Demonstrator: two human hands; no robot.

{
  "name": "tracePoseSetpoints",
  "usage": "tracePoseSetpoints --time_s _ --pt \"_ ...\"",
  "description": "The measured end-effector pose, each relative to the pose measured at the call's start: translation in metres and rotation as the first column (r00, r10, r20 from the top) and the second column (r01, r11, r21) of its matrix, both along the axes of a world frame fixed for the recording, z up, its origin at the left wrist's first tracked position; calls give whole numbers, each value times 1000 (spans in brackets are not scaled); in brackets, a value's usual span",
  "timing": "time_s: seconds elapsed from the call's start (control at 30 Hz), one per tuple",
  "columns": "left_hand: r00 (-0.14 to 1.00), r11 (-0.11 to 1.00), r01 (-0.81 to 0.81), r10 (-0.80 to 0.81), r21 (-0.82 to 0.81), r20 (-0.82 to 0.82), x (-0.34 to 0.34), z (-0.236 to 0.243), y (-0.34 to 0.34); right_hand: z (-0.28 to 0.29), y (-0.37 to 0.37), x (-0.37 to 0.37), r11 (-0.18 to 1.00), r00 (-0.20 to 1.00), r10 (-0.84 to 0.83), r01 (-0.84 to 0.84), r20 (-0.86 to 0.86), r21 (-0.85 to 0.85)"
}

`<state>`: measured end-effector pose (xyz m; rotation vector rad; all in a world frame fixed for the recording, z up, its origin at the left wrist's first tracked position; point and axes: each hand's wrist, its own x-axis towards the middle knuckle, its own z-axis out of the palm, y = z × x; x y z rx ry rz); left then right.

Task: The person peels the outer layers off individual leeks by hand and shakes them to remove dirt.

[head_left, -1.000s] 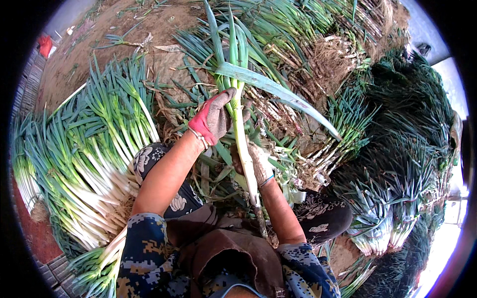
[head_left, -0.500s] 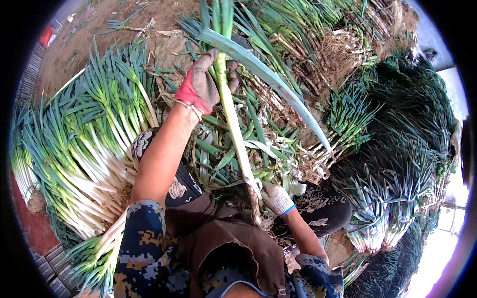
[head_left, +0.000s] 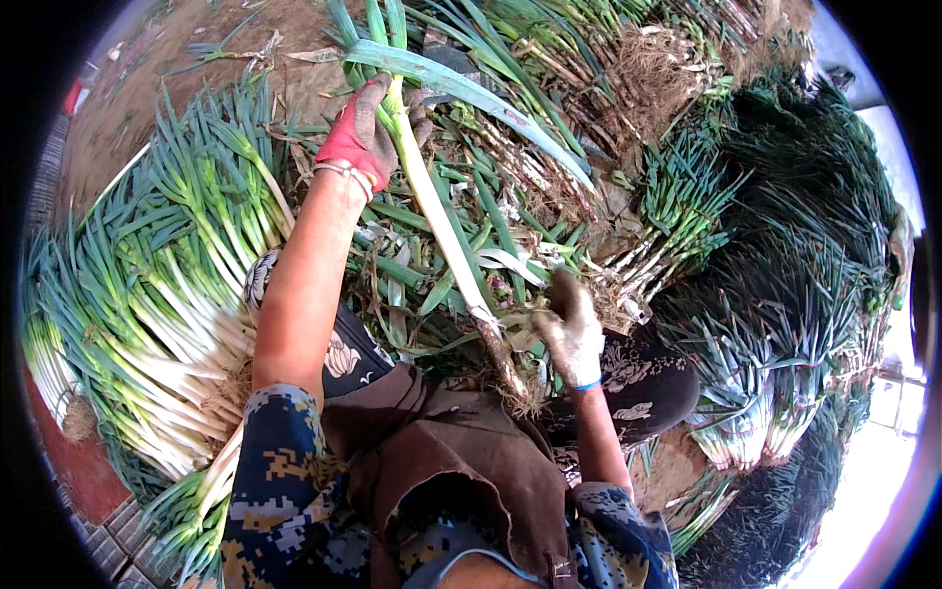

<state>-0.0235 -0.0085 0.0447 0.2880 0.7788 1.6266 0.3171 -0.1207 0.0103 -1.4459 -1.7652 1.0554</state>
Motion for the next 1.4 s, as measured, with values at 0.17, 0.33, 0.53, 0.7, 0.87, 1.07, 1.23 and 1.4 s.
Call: tracePoseSetpoints --time_s 0.17,0.33,0.53,0.7,0.87,1.07,1.23,1.4 --pt "1000 996 12 -11 86 -8 -18 -14 3 25 3 -79 837 863 496 -444 100 -320" --pt "993 995 101 -101 6 62 25 24 10 22 23 -87 789 885 197 -398 -421 -468" --pt "865 865 499 -501 -60 -17 127 65 -26 -31 64 -87 851 843 454 -314 -289 421" --pt "735 723 678 -673 133 -83 50 -58 9 7 27 -104 899 649 329 -438 -685 17" --pt "890 917 391 -398 -80 -221 7 -57 45 -70 20 -83 805 535 311 -588 -785 -82" --pt "915 940 306 -334 -151 -228 41 -8 34 -16 -70 1 729 865 502 -434 19 529" --pt "898 945 319 -324 -65 -297 33 23 46 6 -61 4 554 873 441 -449 210 701" --pt "909 953 288 -302 -92 -287 41 36 27 39 -96 22 942 878 313 -336 -361 -1"
